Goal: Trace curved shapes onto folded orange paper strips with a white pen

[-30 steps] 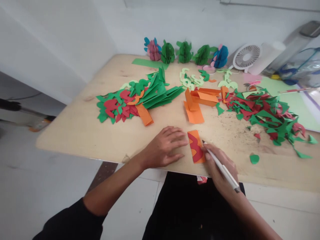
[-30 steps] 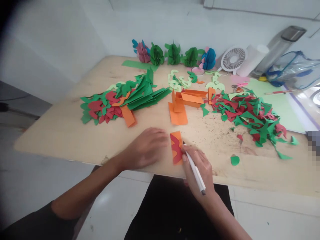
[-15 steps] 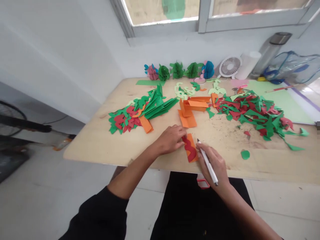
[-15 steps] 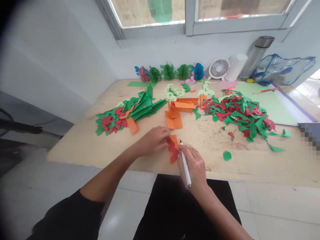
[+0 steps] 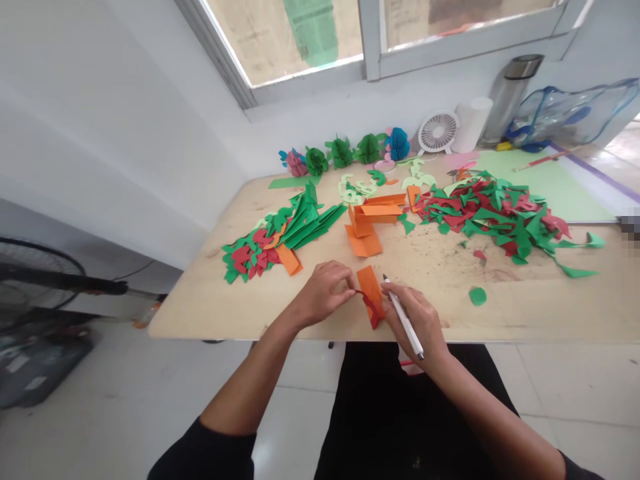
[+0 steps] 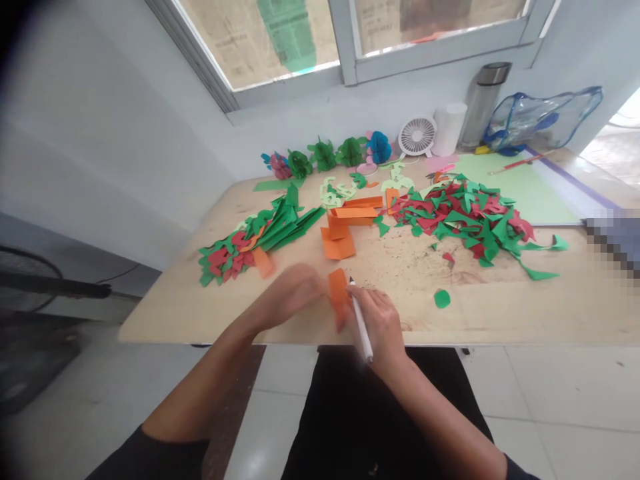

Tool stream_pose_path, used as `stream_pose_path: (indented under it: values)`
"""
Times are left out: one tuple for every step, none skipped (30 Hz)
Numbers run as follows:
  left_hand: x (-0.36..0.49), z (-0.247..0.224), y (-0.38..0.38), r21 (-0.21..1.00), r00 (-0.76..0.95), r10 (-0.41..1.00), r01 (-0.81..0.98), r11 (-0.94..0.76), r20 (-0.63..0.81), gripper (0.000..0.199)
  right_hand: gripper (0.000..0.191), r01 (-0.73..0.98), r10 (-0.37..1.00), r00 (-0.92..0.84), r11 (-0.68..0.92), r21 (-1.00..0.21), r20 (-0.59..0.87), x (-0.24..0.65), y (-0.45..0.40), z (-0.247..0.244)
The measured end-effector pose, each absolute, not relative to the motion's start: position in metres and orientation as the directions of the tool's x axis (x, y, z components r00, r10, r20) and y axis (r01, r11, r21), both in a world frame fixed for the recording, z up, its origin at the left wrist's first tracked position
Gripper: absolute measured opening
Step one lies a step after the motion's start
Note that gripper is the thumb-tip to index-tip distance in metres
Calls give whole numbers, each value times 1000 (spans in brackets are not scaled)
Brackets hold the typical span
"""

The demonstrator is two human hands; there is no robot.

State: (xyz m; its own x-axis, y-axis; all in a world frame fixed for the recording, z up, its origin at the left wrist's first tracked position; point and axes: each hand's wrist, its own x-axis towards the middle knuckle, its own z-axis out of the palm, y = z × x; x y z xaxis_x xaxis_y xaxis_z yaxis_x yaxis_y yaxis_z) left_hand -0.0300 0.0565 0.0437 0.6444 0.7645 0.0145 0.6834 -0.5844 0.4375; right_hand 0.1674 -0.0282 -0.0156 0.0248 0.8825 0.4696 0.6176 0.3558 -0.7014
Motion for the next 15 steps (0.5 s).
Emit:
stream_pose_path:
  values:
    - [-30,47,53,466,629,777,678,-568,32,17,20,595,890,40,343,-726,454,168,-28,-15]
    - [-29,51,51,504,611,790,667,-549,53,16,20,565,901,60,324,-759,429,168,-28,-14]
    - [-27,54,49,539,594,801,652,-533,72,16,19,529,915,82,297,-795,396,169,-29,-13]
    - [-24,57,47,569,580,809,637,-520,91,15,19,490,928,104,265,-831,357,169,-29,-11]
    - [-21,59,46,589,572,813,623,-515,107,14,19,451,942,123,228,-863,314,170,-30,-10]
    - [-17,61,46,598,569,813,612,-517,121,13,19,419,951,144,192,-887,274,171,-30,-9]
    - [-14,63,46,602,570,811,604,-522,132,12,20,394,955,166,163,-904,245,172,-31,-8]
    - [-10,64,46,605,572,808,597,-528,141,11,21,373,955,188,145,-917,228,173,-32,-6]
    - [-7,66,46,605,573,807,593,-531,147,12,23,352,952,210,138,-926,222,174,-34,-5]
    - [-4,67,46,605,574,805,591,-534,150,12,25,332,948,228,139,-933,222,175,-35,-4]
    - [-2,68,46,604,575,804,589,-536,153,13,27,313,945,237,147,-938,227,177,-36,-3]
    - [0,69,46,603,577,802,588,-539,154,13,27,300,943,238,154,-941,230,178,-36,-3]
    - [2,70,46,602,582,798,584,-544,156,13,27,294,944,236,155,-943,229,180,-37,-2]
    - [4,71,46,602,588,793,579,-550,158,13,26,298,946,235,150,-943,224,181,-37,-2]
    - [6,71,46,604,594,788,571,-555,162,13,25,307,946,239,141,-941,220,183,-37,-1]
